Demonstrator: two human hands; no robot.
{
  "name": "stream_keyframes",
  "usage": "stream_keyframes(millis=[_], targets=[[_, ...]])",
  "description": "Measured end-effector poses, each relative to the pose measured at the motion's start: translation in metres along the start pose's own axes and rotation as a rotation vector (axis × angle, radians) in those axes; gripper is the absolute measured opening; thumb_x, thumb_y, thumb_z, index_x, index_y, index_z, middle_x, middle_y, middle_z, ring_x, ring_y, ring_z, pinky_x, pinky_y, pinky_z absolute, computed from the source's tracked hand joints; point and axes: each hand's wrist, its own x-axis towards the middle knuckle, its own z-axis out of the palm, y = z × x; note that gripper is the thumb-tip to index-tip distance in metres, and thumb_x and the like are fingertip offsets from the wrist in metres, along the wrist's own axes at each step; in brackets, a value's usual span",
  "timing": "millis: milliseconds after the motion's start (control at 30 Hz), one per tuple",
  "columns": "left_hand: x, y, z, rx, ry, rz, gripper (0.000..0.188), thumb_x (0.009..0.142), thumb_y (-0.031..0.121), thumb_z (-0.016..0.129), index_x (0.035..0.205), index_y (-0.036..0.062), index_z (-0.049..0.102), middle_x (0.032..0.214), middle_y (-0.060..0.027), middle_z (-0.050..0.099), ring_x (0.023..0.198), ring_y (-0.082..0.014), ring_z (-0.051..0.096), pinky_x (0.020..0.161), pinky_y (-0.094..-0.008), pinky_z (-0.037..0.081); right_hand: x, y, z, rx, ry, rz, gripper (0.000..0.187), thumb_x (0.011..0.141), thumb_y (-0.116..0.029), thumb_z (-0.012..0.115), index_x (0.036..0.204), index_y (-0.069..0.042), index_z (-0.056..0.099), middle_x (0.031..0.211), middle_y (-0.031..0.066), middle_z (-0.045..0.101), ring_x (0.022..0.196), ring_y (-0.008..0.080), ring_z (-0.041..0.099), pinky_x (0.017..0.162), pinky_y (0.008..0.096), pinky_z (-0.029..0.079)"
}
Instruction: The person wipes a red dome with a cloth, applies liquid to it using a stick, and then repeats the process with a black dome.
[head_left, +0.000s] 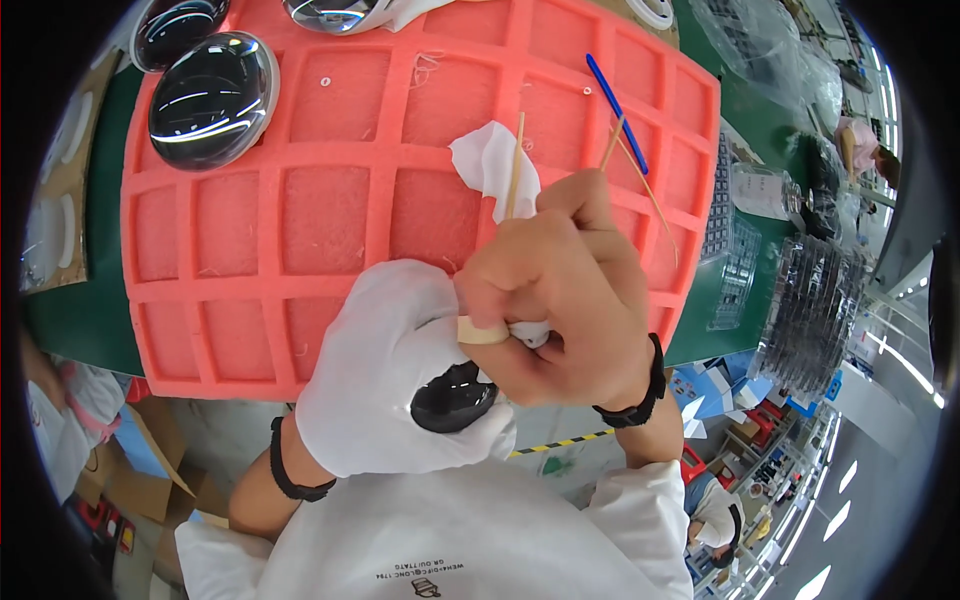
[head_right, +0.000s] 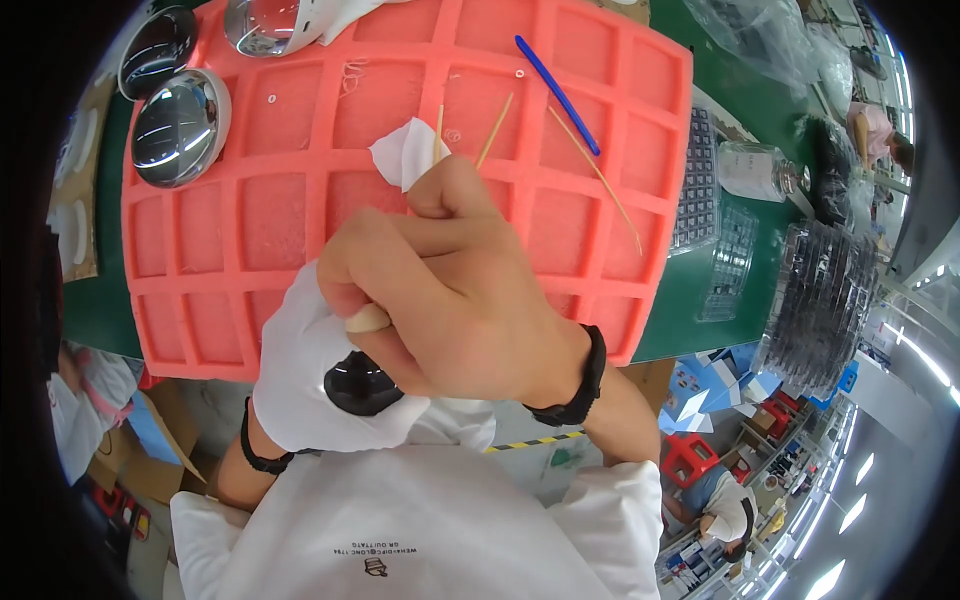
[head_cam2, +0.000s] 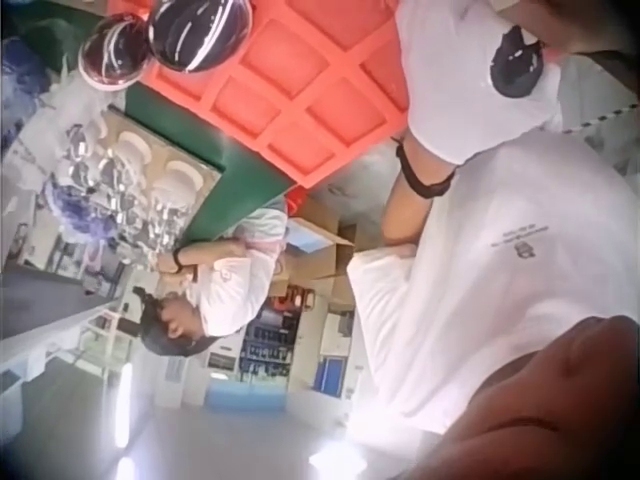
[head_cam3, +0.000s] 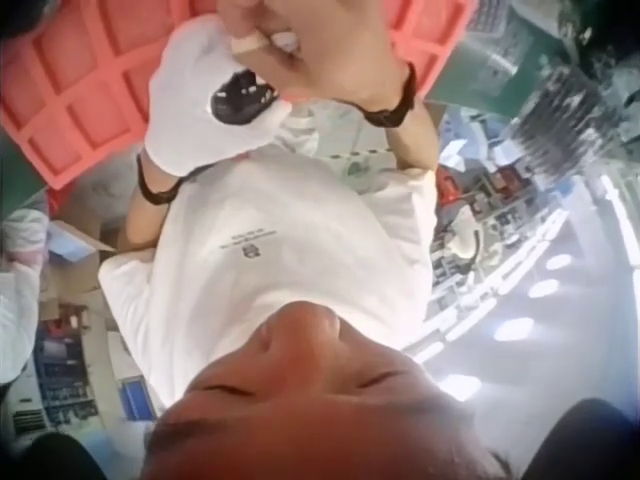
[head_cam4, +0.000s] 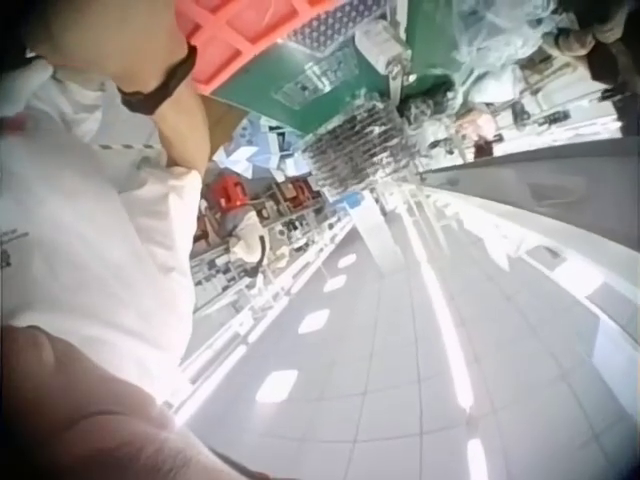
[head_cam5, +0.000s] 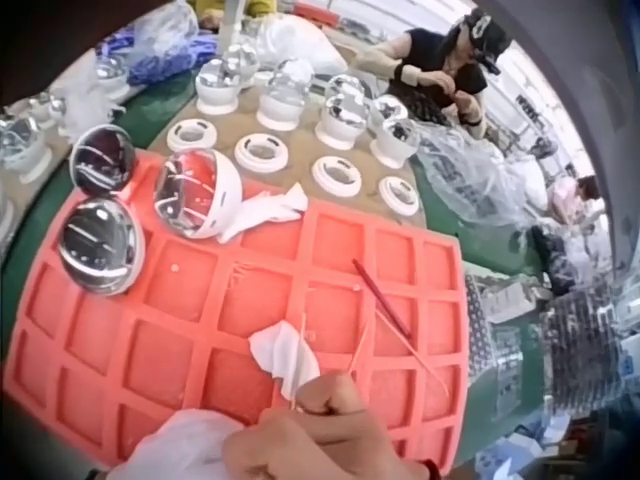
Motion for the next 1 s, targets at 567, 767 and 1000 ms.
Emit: stream_keyframes(millis=[567, 767, 1000], targets=[[0.002, 0.005, -0.003, -0.01, 0.12, 0.072, 0.053, 0.056, 0.015, 0.087, 0.103, 0.0104, 0.064, 0.105, -0.0105, 0.06, 0.087, -0.033, 0.058, 0.08, -0.0425, 0.048, -0.001, 0.0, 0.006, -0.021, 0.039, -0.082, 0.038, 0.061, 0.013, 0.068, 0.063, -0.014, 0.041, 0.063, -0.0005, 0.044, 0.062, 0.025, 0.027, 0.061, 0.0356, 0.026], [-0.002, 0.004, -0.007, 0.036, 0.043, 0.039, 0.056, 0.055, 0.017, 0.089, 0.106, 0.0113, 0.065, 0.105, -0.0099, 0.06, 0.09, -0.0328, 0.058, 0.081, -0.0424, 0.048, -0.002, -0.001, 0.008, -0.017, 0.073, -0.112, 0.036, 0.055, 0.015, 0.066, 0.063, -0.013, 0.045, 0.06, -0.0006, 0.04, 0.057, 0.022, 0.026, 0.06, 0.035, 0.023], [0.001, 0.005, -0.009, -0.017, -0.031, 0.001, 0.06, 0.054, 0.019, 0.09, 0.108, 0.0111, 0.065, 0.107, -0.01, 0.061, 0.098, -0.0315, 0.057, 0.085, -0.0417, 0.047, -0.005, -0.008, 0.016, -0.102, 0.122, -0.254, 0.027, 0.051, 0.004, 0.067, 0.063, -0.011, 0.047, 0.06, 0.0019, 0.044, 0.057, 0.0211, 0.031, 0.059, 0.0346, 0.022]])
